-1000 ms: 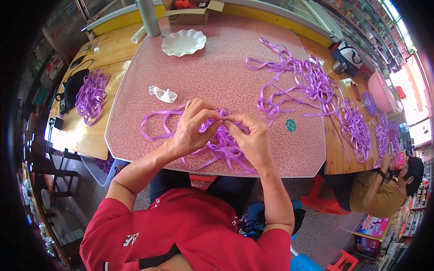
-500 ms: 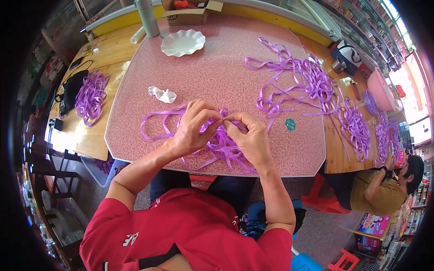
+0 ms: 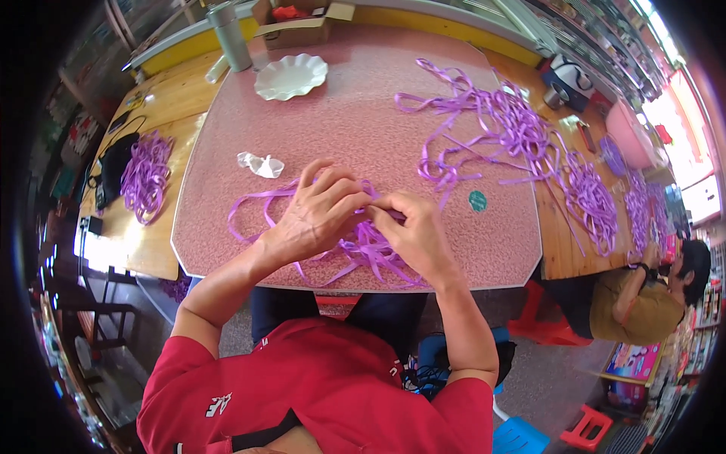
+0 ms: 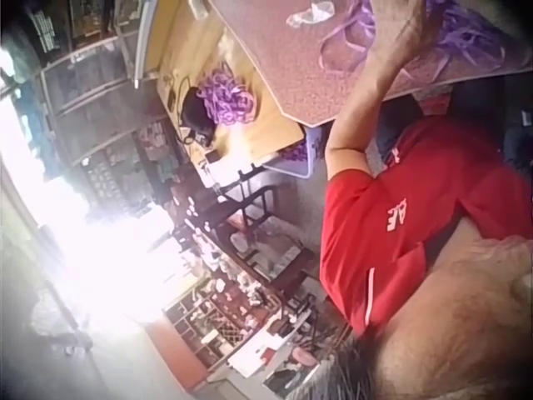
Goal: The recorder is knotting or braiding together long purple plastic strips at a workbench.
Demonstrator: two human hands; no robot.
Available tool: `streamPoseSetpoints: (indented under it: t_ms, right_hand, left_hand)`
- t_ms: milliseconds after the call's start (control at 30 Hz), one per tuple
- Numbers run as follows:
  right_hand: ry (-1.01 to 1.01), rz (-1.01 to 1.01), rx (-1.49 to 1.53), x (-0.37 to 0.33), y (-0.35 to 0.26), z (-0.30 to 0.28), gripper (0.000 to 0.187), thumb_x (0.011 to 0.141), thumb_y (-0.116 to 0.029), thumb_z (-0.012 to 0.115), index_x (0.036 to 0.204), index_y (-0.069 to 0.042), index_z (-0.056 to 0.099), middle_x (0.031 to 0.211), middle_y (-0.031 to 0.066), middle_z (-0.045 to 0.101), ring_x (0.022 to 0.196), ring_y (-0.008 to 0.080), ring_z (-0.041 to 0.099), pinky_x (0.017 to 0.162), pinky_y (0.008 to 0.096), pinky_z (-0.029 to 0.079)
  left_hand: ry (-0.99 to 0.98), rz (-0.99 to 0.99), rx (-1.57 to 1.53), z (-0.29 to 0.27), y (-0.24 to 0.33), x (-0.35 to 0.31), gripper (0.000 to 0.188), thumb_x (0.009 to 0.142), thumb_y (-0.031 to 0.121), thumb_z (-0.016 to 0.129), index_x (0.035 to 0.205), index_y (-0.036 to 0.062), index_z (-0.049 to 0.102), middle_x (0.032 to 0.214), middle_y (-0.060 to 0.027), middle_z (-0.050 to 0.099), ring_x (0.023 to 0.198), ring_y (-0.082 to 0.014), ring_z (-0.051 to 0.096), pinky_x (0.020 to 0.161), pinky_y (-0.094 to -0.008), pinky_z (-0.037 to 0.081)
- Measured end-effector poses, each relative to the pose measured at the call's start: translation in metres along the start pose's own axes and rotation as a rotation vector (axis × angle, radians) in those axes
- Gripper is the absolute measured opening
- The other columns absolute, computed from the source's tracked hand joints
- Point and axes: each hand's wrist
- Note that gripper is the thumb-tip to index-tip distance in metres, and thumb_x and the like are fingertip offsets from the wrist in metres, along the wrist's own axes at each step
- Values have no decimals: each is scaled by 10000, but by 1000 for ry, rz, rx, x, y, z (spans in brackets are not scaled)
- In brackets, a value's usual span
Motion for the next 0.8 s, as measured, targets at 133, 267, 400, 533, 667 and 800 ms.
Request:
streamPoseSetpoints:
  t_ms: [133,267,400,533,667,800]
  right_hand:
    - [-13,-174,-132,3,-1,4,59,856,-38,703,888,11,696,751,121,629,648,233,603,603,344,454]
    - [18,-301,-266,0,1,12,175,872,-160,717,799,-27,631,759,119,612,679,336,614,579,415,464]
    - [-1,-341,-239,-2,9,14,185,869,-183,720,800,-35,633,774,115,612,668,334,606,581,416,468]
    - [17,-364,-228,-2,1,13,122,886,-115,713,850,-11,660,762,107,608,673,256,624,584,371,455]
    - [106,-337,97,8,-19,11,140,932,-122,682,872,4,662,791,70,629,742,168,610,647,326,458]
    - [138,-436,345,3,-51,-15,175,964,-156,644,881,-2,649,862,76,647,787,168,586,731,314,458]
  left_hand:
    - [-121,51,70,-7,-8,-7,162,806,145,736,897,98,610,865,-38,597,976,-216,608,1046,-513,358]
    - [-172,41,-18,-18,-14,-13,111,859,156,689,885,101,597,778,-46,530,837,-219,581,1018,-487,385]
    - [-197,33,-168,-28,-18,-17,154,793,89,735,890,71,617,862,-60,607,881,-247,611,1004,-480,407]
    - [-246,-92,-323,-25,-30,-25,202,853,163,731,1007,69,640,986,-94,637,1023,-289,596,1020,-451,396]
    - [-261,-232,-809,13,-15,4,445,868,257,740,1233,56,583,1320,-165,563,1292,-304,473,1091,-464,345]
    - [-253,-191,-848,41,-12,31,373,878,266,732,1165,55,624,1193,-150,627,1193,-305,546,1043,-446,385]
Point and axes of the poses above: each hand's wrist, its own x-axis towards the middle knuckle, its own z-axis out of the palm, y = z × x
